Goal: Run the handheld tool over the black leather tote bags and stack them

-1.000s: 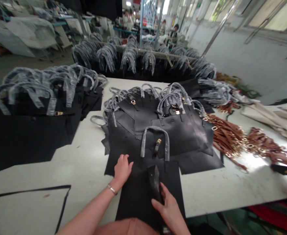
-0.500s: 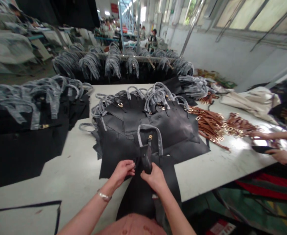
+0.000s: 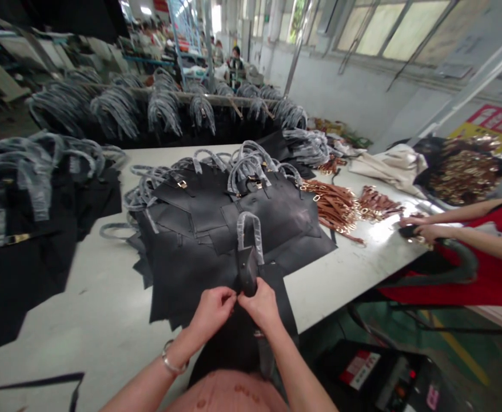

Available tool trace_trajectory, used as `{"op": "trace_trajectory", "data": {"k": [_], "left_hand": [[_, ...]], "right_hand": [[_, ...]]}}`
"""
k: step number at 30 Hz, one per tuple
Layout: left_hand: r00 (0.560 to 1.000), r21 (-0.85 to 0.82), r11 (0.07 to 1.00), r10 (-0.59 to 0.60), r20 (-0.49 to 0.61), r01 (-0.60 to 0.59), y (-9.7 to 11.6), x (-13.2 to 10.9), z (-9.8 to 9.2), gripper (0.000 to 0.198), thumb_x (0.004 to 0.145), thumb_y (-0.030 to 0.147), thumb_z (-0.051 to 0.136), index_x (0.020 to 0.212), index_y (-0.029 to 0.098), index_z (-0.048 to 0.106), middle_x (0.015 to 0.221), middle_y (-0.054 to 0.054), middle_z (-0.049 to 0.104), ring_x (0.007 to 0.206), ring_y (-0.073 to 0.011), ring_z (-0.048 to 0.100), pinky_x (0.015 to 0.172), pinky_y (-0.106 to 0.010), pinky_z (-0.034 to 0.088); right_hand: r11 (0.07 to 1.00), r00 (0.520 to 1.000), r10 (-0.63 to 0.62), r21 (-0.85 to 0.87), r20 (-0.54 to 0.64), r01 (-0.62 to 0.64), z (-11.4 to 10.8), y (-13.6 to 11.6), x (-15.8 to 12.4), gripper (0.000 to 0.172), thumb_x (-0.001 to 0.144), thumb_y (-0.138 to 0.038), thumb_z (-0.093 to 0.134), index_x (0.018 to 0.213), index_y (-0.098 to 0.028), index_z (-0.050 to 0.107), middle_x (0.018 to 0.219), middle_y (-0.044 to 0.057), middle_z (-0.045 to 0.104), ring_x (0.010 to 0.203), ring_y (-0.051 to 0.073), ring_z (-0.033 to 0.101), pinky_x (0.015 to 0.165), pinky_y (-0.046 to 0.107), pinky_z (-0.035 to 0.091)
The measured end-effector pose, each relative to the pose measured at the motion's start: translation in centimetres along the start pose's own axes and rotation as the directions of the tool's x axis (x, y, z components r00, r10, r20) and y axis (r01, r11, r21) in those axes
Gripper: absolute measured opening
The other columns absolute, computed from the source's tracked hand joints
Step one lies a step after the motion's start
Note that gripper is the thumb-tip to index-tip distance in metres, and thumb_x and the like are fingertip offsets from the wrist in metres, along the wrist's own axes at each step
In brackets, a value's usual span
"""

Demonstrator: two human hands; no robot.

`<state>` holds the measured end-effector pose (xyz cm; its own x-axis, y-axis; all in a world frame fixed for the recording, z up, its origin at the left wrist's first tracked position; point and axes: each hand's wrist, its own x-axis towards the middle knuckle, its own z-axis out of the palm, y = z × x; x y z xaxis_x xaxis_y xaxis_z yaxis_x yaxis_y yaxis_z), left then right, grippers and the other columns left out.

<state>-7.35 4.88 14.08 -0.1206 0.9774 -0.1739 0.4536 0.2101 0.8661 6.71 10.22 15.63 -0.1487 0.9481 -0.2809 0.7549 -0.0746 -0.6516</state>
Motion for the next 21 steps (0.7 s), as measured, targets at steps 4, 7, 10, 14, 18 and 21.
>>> {"op": "trace_trajectory", "data": {"k": [4,7,10,14,18,21], "left_hand": [[0.997,0.16,0.984,0.076,0.01,-0.077,0.6,0.0,0.1,0.024,0.079,0.015,0.049,0.069,0.017,0.07,0.071,-0.006,0.069,0.067,-0.0169,0.062,0.063,-0.025,0.039],[0.997,0.176,0.981,0.074,0.022,-0.077,0.5,0.1,0.5,0.024,0.079,0.013,0.048,0.071,0.017,0.071,0.073,-0.006,0.069,0.069,-0.0172,0.063,0.065,-0.026,0.039],[0.998,0.118,0.991,0.063,0.027,-0.066,0.0,0.2,0.8,0.023,0.079,0.014,0.049,0.069,0.017,0.069,0.07,-0.005,0.068,0.067,-0.0168,0.063,0.064,-0.025,0.041],[0.983,-0.2,0.965,-0.151,0.107,0.17,-0.8,0.3,1.5,0.017,0.079,0.019,0.051,0.071,0.015,0.065,0.058,-0.002,0.063,0.053,-0.0153,0.063,0.053,-0.023,0.047],[0.932,-0.48,0.799,-0.324,0.163,0.362,-1.3,0.5,2.0,0.014,0.073,0.024,0.062,0.064,0.014,0.059,0.051,0.0,0.058,0.047,-0.0136,0.06,0.047,-0.022,0.05],[0.928,-0.578,0.729,-0.333,0.168,0.367,-1.4,0.7,2.2,0.019,0.07,0.029,0.068,0.065,0.013,0.06,0.053,-0.001,0.059,0.046,-0.0128,0.059,0.047,-0.023,0.052]], "right_hand": [[0.999,1.0,0.016,-0.037,-0.018,-0.016,0.0,0.3,-0.2,0.012,0.069,-0.027,0.063,0.078,-0.02,0.059,0.07,0.004,0.067,0.071,0.02,0.064,0.061,0.025,0.042],[0.999,1.0,0.005,-0.043,-0.011,-0.006,-0.1,0.3,-0.3,0.01,0.068,-0.025,0.062,0.076,-0.021,0.058,0.069,0.003,0.066,0.07,0.02,0.063,0.061,0.026,0.041],[1.0,1.0,-0.01,-0.029,0.006,0.01,-0.2,0.4,-0.3,0.008,0.067,-0.024,0.061,0.074,-0.021,0.058,0.066,0.002,0.064,0.066,0.019,0.062,0.059,0.025,0.04],[1.0,1.0,-0.015,0.003,0.017,0.015,-0.4,0.7,-0.1,0.01,0.067,-0.024,0.061,0.076,-0.02,0.059,0.066,0.001,0.064,0.065,0.017,0.061,0.059,0.024,0.042],[1.0,1.0,0.012,0.026,0.009,-0.012,-0.7,1.4,0.3,0.014,0.069,-0.025,0.061,0.081,-0.018,0.062,0.068,0.002,0.068,0.065,0.018,0.063,0.059,0.025,0.044],[0.999,1.0,0.023,0.032,0.009,-0.023,-0.7,1.7,0.4,0.015,0.07,-0.027,0.063,0.082,-0.017,0.063,0.07,0.003,0.07,0.065,0.018,0.064,0.059,0.025,0.045]]}}
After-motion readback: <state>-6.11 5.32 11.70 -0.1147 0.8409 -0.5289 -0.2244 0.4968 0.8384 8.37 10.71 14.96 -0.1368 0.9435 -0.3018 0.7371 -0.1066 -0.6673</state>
